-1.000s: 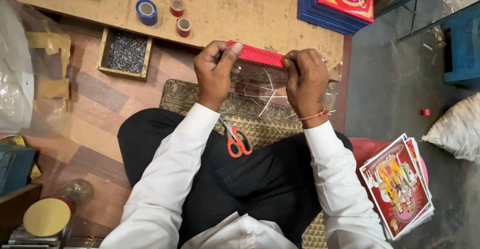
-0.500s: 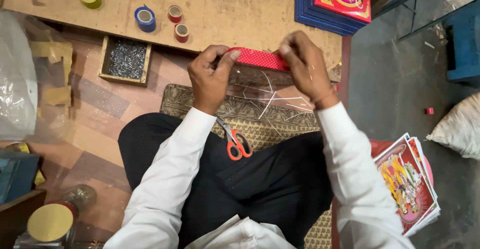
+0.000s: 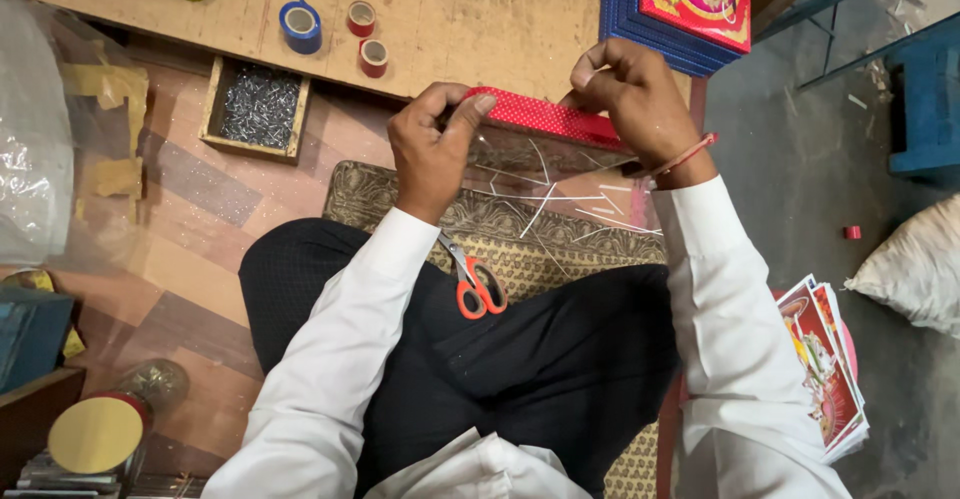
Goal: The person assembles a religious card by cutting a clear plastic sheet and a red patterned border strip with scissors. They place the plastic sheet over a printed card, then attach the red border strip to the edges of the card and plastic assembly.
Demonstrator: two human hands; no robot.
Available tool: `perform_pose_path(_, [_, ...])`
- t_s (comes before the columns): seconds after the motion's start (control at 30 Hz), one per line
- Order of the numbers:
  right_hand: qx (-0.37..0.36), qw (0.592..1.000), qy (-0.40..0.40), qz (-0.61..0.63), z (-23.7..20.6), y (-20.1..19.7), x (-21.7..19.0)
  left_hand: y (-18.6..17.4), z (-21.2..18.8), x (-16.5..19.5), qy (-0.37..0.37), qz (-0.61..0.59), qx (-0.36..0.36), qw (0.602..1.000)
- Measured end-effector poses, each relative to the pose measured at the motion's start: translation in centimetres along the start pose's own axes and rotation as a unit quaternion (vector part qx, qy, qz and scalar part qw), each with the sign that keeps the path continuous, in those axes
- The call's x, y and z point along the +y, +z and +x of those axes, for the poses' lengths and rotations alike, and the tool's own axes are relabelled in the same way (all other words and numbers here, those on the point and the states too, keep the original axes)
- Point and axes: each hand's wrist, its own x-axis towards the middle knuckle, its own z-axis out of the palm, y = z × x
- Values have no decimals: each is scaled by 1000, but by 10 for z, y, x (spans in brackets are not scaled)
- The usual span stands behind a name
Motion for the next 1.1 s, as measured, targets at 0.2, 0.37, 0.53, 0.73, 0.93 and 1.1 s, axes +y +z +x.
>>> perform_pose_path(0.2, [13,998,-11,58,-10,3,-5,0,1,0,1,4,3,1000])
perform_pose_path(0.37, [129,976,-171,31,-18,-1,-9,0,2,0,11,-14,7,1000])
perform_pose_path(0.53, [297,892,-288,-185,-67,20,-18,-2,2,1,-28,-25,-3,999])
perform_pose_path(0.73, [258,813,-391,-345,-96,72,-8,-1,2,1,-16,-13,5,1000])
perform_pose_path(0.93, [344,865,-264,-254,-78,69,3,1,3,0,-32,-30,7,999])
perform_pose_path(1.1, [346,851,-288,-271,-75,70,12,3,7,-2,1,-3,8,1000])
